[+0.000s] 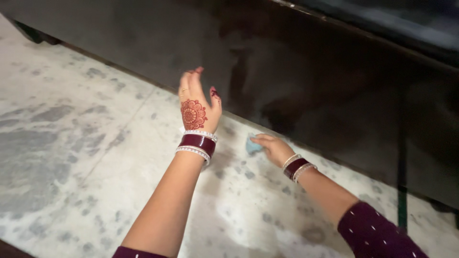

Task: The person sits on the floor and cleans the lower side of a dark wooden bed frame. They spray a cleaning solution from a bottle onto the surface and wipe it with a light blue cloth, moving along the length of the frame.

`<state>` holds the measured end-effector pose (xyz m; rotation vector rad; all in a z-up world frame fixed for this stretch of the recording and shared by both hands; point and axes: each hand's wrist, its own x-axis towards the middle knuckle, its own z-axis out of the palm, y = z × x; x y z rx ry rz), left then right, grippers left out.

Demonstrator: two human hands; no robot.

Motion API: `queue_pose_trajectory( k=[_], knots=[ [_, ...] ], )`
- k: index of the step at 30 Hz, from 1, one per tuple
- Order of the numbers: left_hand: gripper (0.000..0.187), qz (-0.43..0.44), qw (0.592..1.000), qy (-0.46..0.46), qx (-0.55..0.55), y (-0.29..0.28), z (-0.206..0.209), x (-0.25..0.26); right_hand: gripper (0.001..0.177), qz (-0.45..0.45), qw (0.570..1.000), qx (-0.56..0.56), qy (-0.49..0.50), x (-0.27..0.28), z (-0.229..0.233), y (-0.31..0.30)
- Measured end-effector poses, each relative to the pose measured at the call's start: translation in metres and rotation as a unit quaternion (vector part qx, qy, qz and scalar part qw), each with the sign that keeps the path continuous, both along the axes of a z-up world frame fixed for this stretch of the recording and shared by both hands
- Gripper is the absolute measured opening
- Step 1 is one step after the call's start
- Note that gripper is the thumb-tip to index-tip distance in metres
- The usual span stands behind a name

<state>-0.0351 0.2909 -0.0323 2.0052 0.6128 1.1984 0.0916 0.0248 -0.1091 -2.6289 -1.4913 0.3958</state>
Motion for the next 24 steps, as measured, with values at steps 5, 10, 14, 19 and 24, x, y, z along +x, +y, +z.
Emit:
queue_pose_trajectory(
  k=[5,10,14,19,24],
  knots=[
    [0.05,-0.289,0.926,0.13,-0.207,-0.032,-0.009,0.02,0.063,-0.186,0.839,0.397,0.324,-0.039,0.058,-0.005],
    [0.063,-0.443,0.787,0.156,-0.401,-0.061,-0.016,0.025,0.05,-0.315,0.628,0.561,0.439,-0.062,0.099,-0.001],
    [0.042,-0.437,0.771,0.162,-0.435,-0.073,-0.019,0.034,0.05,-0.234,0.739,0.533,0.34,-0.089,0.099,-0.003],
    [0.029,-0.504,0.681,0.146,-0.51,-0.081,-0.024,0.04,0.054,-0.155,0.862,0.478,0.064,-0.111,0.095,-0.008],
    [0.032,-0.507,0.736,0.179,-0.411,-0.091,-0.006,0.034,0.05,-0.298,0.745,0.594,-0.057,-0.085,0.111,-0.063]
  ],
)
